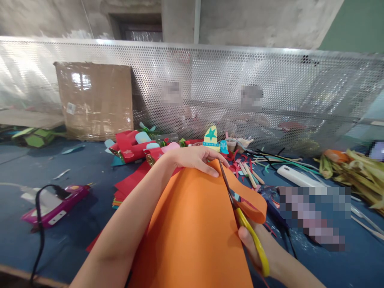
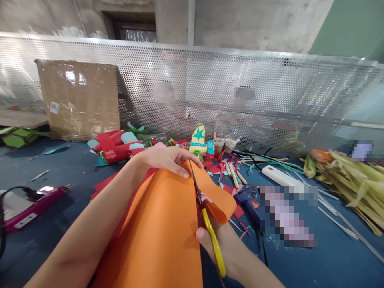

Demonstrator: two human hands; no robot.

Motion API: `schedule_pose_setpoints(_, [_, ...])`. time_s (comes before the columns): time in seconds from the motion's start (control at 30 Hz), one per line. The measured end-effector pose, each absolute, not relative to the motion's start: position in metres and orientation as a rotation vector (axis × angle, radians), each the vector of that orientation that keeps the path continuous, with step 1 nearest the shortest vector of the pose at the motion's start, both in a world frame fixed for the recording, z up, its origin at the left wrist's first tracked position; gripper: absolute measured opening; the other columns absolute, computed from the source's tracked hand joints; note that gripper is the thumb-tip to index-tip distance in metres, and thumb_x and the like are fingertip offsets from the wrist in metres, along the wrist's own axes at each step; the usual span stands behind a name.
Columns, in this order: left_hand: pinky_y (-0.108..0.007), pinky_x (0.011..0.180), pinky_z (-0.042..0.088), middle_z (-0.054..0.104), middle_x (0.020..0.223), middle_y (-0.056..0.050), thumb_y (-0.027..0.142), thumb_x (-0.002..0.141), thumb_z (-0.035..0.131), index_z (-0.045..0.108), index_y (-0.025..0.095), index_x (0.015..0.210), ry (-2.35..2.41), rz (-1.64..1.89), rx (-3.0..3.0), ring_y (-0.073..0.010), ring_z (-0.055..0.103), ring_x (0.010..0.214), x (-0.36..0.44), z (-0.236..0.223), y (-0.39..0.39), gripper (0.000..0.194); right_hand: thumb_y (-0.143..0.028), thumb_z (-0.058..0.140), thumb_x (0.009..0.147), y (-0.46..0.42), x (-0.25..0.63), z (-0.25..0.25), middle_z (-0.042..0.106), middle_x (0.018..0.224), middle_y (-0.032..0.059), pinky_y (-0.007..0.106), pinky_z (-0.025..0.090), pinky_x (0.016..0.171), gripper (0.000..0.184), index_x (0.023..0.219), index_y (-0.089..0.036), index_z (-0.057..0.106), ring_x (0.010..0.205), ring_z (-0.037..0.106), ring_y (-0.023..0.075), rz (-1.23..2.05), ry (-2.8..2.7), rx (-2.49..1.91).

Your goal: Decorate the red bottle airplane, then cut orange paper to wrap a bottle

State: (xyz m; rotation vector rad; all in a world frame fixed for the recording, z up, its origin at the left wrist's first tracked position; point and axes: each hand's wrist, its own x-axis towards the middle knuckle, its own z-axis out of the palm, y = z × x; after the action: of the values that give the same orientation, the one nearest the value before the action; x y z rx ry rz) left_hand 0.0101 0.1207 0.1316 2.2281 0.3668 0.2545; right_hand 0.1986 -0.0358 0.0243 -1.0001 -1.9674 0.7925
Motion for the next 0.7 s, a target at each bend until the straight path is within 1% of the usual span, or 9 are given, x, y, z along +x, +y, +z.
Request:
schedule_pose_setpoints(0.1, [-0.025,0.084,0.041,0.066,0.097,0.002,0.035,0.074,0.069,0.064,0.025,0.110,0.368,0.241,2.195,-0.0140,0.060,0.087,0.0104,0.1310,0.1210,0.038,-0.063,0.028,0.088,-0.0355,0.1982,0.0209,0.057,0.128,0.0162,0.046,0.036,0.105,0.069,0.140,-0.019,0.037,0.128,0.044,0.0321,0.740,-1.951,-1.038])
schedule_pose_setpoints(0.2, [-0.024,0.085,0.040,0.066,0.098,0.003,0.033,0.073,0.069,0.064,0.025,0.110,0.364,0.240,2.173,-0.0138,0.059,0.091,0.0107,0.1307,0.1211,0.038,-0.062,0.028,0.089,-0.0351,0.1972,0.0187,0.058,0.127,0.0158,0.047,0.035,0.106,0.068,0.139,-0.018,0.040,0.126,0.046,0.0323,0.677,-1.930,-1.056])
schedule_pose_setpoints(0.27, [-0.023,0.085,0.040,0.066,0.097,0.004,0.032,0.073,0.069,0.065,0.026,0.110,0.363,0.240,2.170,-0.0134,0.058,0.091,0.0108,0.1307,0.1210,0.037,-0.062,0.029,0.088,-0.0346,0.1965,0.0184,0.057,0.128,0.0158,0.045,0.037,0.105,0.068,0.139,-0.018,0.040,0.126,0.046,0.0319,0.672,-1.934,-1.043])
schedule_pose_setpoints(0.37, [-0.022,0.083,0.041,0.066,0.095,0.004,0.033,0.074,0.069,0.064,0.026,0.111,0.361,0.226,2.171,-0.0124,0.059,0.087,0.0107,0.1307,0.1207,0.038,-0.064,0.027,0.088,-0.0339,0.1957,0.0189,0.057,0.128,0.0161,0.042,0.042,0.101,0.071,0.140,-0.017,0.039,0.124,0.048,0.0316,0.697,-1.941,-1.024])
schedule_pose_setpoints(0.43, [-0.022,0.082,0.042,0.066,0.097,0.003,0.034,0.074,0.069,0.063,0.027,0.113,0.370,0.216,2.164,-0.0124,0.059,0.087,0.0105,0.1303,0.1208,0.039,-0.064,0.027,0.088,-0.0335,0.1956,0.0189,0.057,0.128,0.0160,0.043,0.042,0.101,0.071,0.141,-0.017,0.038,0.123,0.050,0.0319,0.687,-1.933,-1.037])
schedule_pose_setpoints(0.57, [-0.022,0.081,0.043,0.066,0.100,0.002,0.035,0.073,0.071,0.063,0.027,0.113,0.368,0.201,2.107,-0.0138,0.059,0.091,0.0101,0.1288,0.1219,0.042,-0.063,0.029,0.088,-0.0337,0.1959,0.0188,0.059,0.125,0.0162,0.046,0.041,0.101,0.069,0.140,-0.017,0.039,0.120,0.052,0.0336,0.590,-1.944,-1.079])
schedule_pose_setpoints(0.7, [-0.022,0.080,0.044,0.067,0.100,0.002,0.037,0.074,0.070,0.062,0.028,0.114,0.358,0.178,2.098,-0.0134,0.060,0.089,0.0095,0.1277,0.1237,0.042,-0.062,0.028,0.089,-0.0341,0.1942,0.0222,0.061,0.123,0.0156,0.043,0.044,0.099,0.068,0.140,-0.019,0.040,0.116,0.056,0.0323,0.583,-1.933,-1.038])
